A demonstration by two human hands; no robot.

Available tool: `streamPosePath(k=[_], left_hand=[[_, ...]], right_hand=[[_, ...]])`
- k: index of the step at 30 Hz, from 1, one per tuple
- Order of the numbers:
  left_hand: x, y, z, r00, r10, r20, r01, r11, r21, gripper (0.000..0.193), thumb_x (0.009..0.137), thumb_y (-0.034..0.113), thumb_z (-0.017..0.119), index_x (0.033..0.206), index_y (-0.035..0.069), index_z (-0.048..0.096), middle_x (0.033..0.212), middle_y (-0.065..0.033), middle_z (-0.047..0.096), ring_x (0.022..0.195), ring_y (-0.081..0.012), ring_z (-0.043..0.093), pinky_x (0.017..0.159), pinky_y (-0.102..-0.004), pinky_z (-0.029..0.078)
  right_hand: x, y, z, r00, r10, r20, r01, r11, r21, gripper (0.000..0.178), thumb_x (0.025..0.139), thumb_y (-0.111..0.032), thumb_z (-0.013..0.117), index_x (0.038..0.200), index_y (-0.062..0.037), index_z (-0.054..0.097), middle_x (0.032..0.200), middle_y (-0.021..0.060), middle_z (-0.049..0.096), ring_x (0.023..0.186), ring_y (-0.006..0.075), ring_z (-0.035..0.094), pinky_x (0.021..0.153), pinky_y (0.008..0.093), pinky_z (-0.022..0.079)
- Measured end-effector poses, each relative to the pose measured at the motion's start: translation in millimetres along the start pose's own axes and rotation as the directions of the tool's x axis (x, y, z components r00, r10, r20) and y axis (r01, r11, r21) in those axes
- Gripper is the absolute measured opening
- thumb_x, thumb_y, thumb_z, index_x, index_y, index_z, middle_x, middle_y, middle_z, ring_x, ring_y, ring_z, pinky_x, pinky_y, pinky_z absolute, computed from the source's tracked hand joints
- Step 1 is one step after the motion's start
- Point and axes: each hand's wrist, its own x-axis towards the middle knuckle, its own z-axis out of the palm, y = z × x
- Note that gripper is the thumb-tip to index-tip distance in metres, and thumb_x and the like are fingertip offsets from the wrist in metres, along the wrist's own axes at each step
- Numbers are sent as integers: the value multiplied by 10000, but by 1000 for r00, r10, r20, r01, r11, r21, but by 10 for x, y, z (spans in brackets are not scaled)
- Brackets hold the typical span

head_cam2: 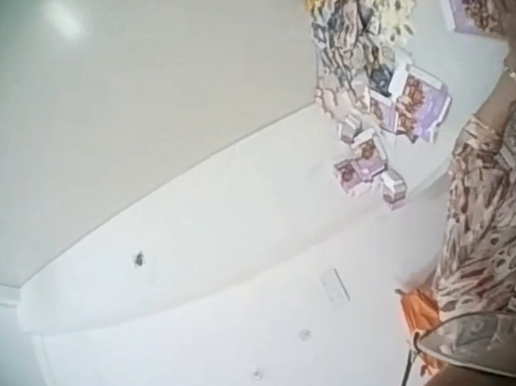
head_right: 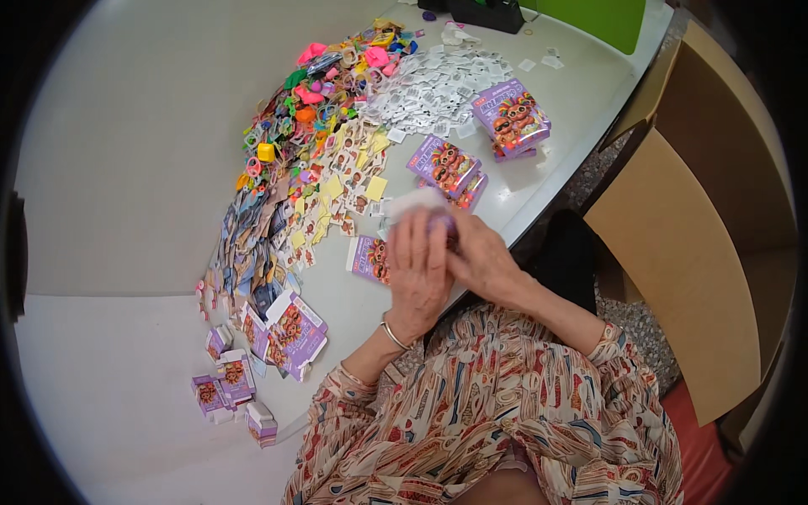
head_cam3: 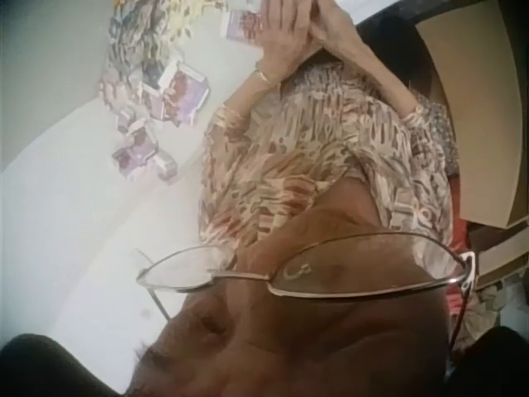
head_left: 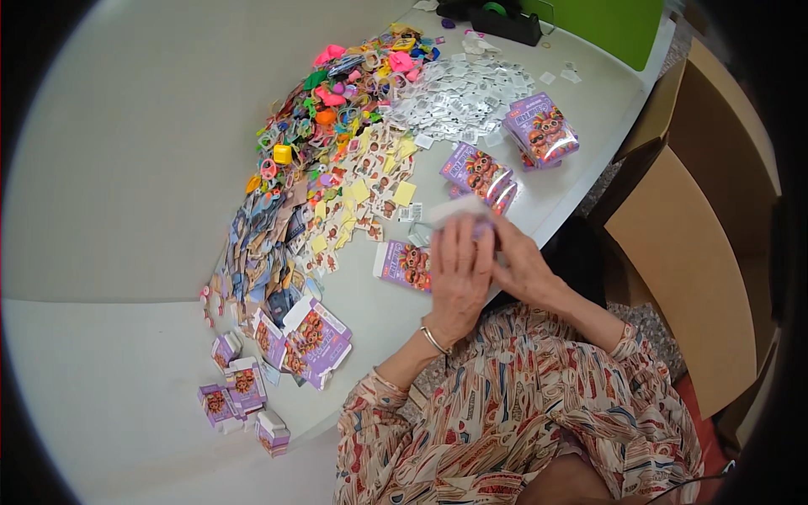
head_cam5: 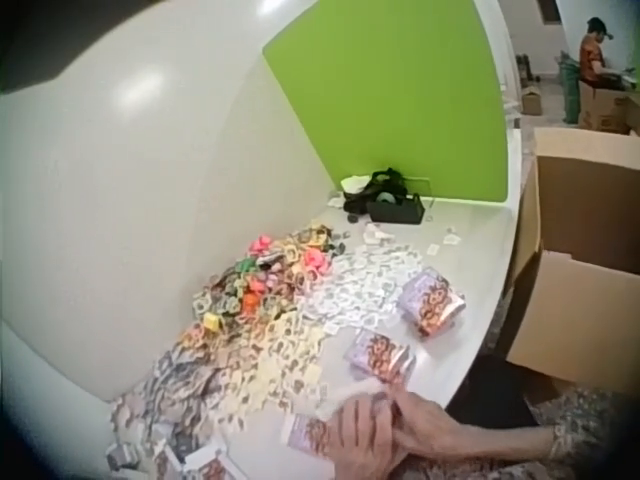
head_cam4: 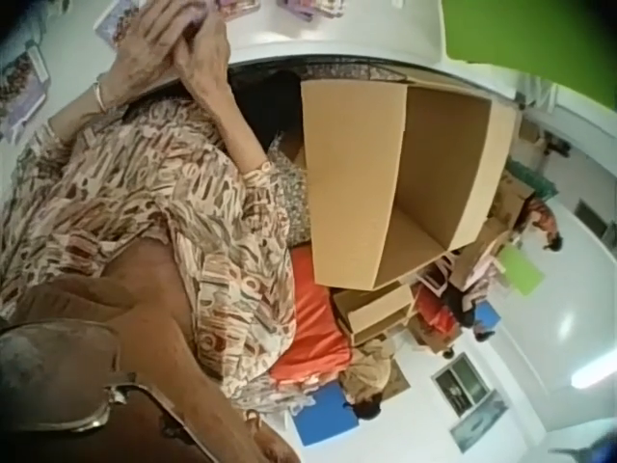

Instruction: Packing small items into individual purple boxes and then loading them into a larger shipping container.

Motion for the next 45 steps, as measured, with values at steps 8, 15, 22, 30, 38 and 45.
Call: streamPosePath(k=[8, 15, 22, 30, 38, 45], left_hand=[[109, -168, -397, 728, -623, 286, 607, 391, -692, 501, 855, 65, 658, 1309, -3, 457, 1259, -184, 523, 1046, -226, 585, 851, -304, 489], [-63, -228, -271, 680, -551, 484, 609, 56, -791, 382, 923, 86, 604, 1271, -36, 502, 1046, -79, 655, 921, -110, 606, 767, -241, 504], [-12, -516, -362, 780, -425, 460, 609, 347, -713, 319, 900, 60, 608, 1203, -29, 562, 1119, -90, 639, 944, -163, 618, 808, -260, 503], [159, -1551, -102, 952, -107, 288, 124, 991, -43, 367, 767, 90, 660, 1125, 61, 587, 1151, -104, 576, 1086, -322, 508, 903, -409, 404], [292, -1711, 41, 899, 142, 415, -174, 984, 41, 207, 744, 79, 618, 949, 56, 601, 1085, -76, 560, 1098, -282, 492, 935, -440, 343], [285, -1669, 121, 922, 216, 321, -238, 971, 30, 174, 717, 52, 613, 890, 39, 601, 982, -88, 551, 1028, -262, 501, 942, -443, 345]], right_hand=[[94, 157, -241, 987, 81, 137, -120, 945, 305, 423, 865, -136, 648, 1233, 15, 504, 1040, 166, 634, 901, 265, 621, 793, 355, 487], [3, -55, -105, 978, 131, 160, -139, 989, 42, 838, 729, -260, 785, 1376, -1, 320, 1209, 192, 525, 1078, 330, 566, 894, 389, 472], [-55, 10, -31, 978, 201, 56, -195, 976, -94, 966, 649, -270, 825, 1369, 19, 249, 1239, 223, 458, 1133, 389, 514, 939, 416, 449], [-46, 15, -130, 992, 90, 86, -82, 993, -90, 885, 688, -232, 783, 1365, -2, 262, 1195, 204, 465, 1089, 382, 526, 918, 415, 455], [-47, 23, -256, 994, -34, 108, 41, 997, -67, 881, 646, -152, 795, 1347, 23, 292, 1240, 230, 460, 1135, 392, 487, 954, 427, 428], [-128, 204, -208, 973, -227, 51, 228, 973, -20, 986, 548, -105, 849, 1348, -2, 282, 1309, 229, 431, 1143, 403, 485, 955, 430, 429]])
